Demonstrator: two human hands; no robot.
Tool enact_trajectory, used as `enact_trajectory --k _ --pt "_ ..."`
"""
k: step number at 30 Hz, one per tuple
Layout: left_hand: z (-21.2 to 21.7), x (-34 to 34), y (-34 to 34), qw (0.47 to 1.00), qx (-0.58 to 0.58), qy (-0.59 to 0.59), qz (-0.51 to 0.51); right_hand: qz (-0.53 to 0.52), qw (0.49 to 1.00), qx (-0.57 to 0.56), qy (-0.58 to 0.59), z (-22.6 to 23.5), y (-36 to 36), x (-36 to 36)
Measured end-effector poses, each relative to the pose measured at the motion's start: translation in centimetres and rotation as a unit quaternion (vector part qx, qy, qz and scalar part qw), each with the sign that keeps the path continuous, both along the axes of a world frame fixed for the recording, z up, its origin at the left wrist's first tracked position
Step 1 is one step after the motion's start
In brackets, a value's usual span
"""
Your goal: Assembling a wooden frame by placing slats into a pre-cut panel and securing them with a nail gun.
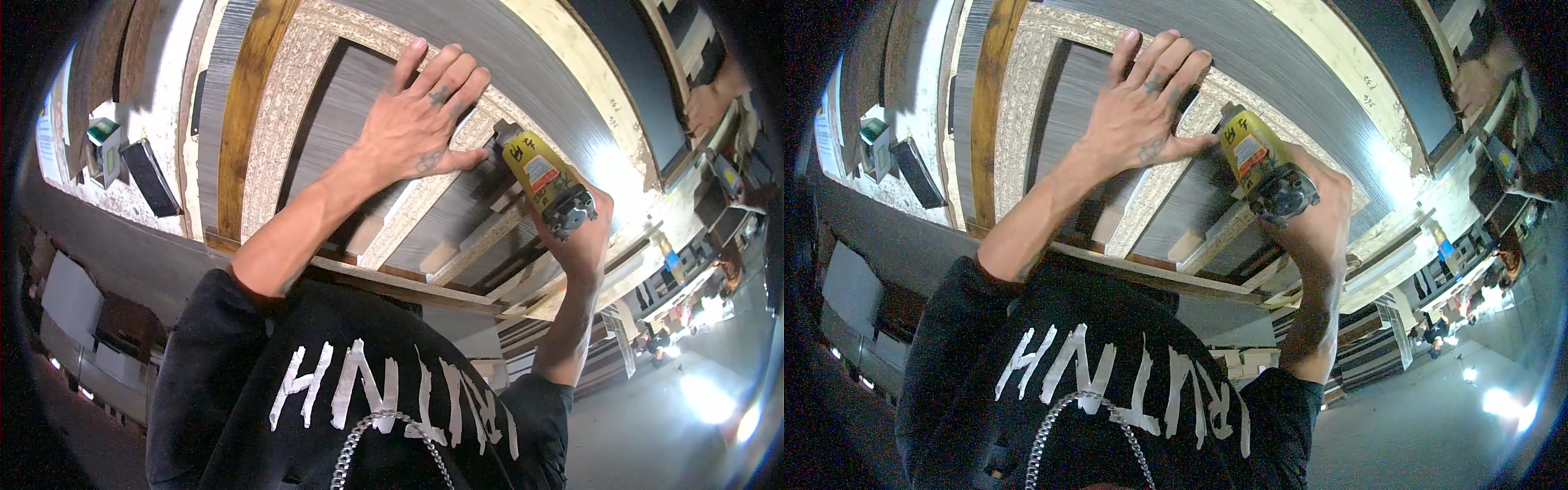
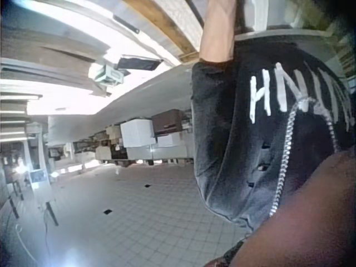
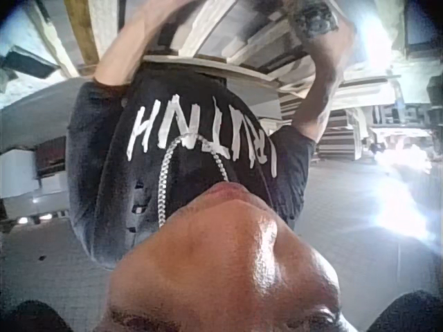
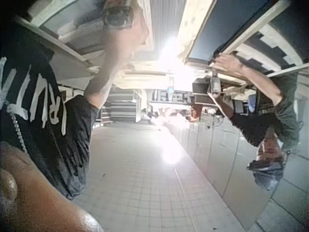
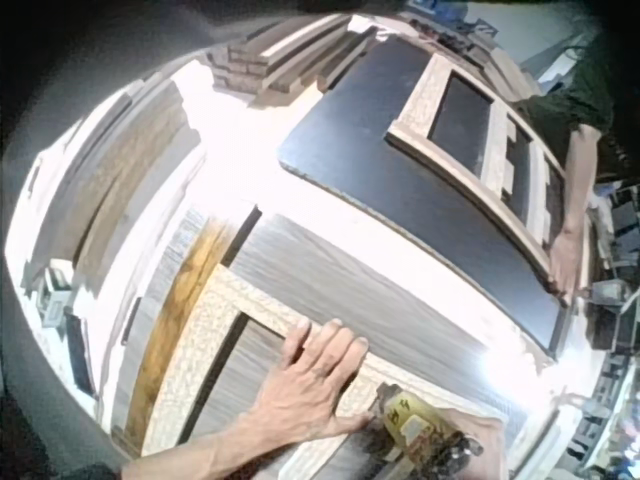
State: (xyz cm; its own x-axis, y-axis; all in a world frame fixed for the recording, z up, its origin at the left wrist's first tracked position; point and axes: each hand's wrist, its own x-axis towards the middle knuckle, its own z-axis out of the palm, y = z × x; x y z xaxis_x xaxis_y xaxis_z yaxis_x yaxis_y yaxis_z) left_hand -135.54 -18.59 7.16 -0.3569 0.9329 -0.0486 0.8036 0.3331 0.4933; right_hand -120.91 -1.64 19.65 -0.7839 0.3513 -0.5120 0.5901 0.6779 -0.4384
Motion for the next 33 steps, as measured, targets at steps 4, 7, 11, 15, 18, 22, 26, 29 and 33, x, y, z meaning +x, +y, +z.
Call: enact_trajectory --k 4,7,11,15,18,22,26,29,33 --pt "0.1 0.0 0.0 1.0 0.003 -0.004 0.001 -0.01 1.0 0.001 -0.005 0.0 -0.1 -0.1" --pt "0.2 0.0 0.0 1.0 0.009 -0.016 0.005 0.003 1.0 -0.001 -0.001 -0.1 -0.2 -0.1" --pt "0.1 0.0 0.0 1.0 0.007 -0.021 0.003 0.028 0.999 0.028 -0.021 0.0 -0.3 -0.3" --pt "-0.1 0.1 -0.1 1.0 0.002 -0.019 0.008 -0.003 1.0 -0.009 -0.016 0.8 -0.3 -1.6" --pt "-0.2 0.2 -0.1 0.999 0.013 -0.028 0.007 0.009 1.0 -0.008 -0.01 0.6 -0.3 -1.4" --pt "-0.1 0.1 -0.1 0.999 0.011 -0.036 0.008 0.042 0.999 0.015 -0.005 0.1 -0.3 -1.4" --pt "0.0 0.2 0.0 0.999 0.015 -0.036 0.011 0.017 1.0 0.005 -0.02 0.1 -0.5 -1.3" --pt "0.0 0.1 -0.1 0.999 0.01 -0.038 0.009 0.033 0.999 0.021 -0.018 0.4 -0.6 -1.8" --pt "-0.2 0.2 0.0 0.998 0.025 -0.063 0.016 -0.021 0.999 0.004 -0.042 1.2 -0.7 -2.6"
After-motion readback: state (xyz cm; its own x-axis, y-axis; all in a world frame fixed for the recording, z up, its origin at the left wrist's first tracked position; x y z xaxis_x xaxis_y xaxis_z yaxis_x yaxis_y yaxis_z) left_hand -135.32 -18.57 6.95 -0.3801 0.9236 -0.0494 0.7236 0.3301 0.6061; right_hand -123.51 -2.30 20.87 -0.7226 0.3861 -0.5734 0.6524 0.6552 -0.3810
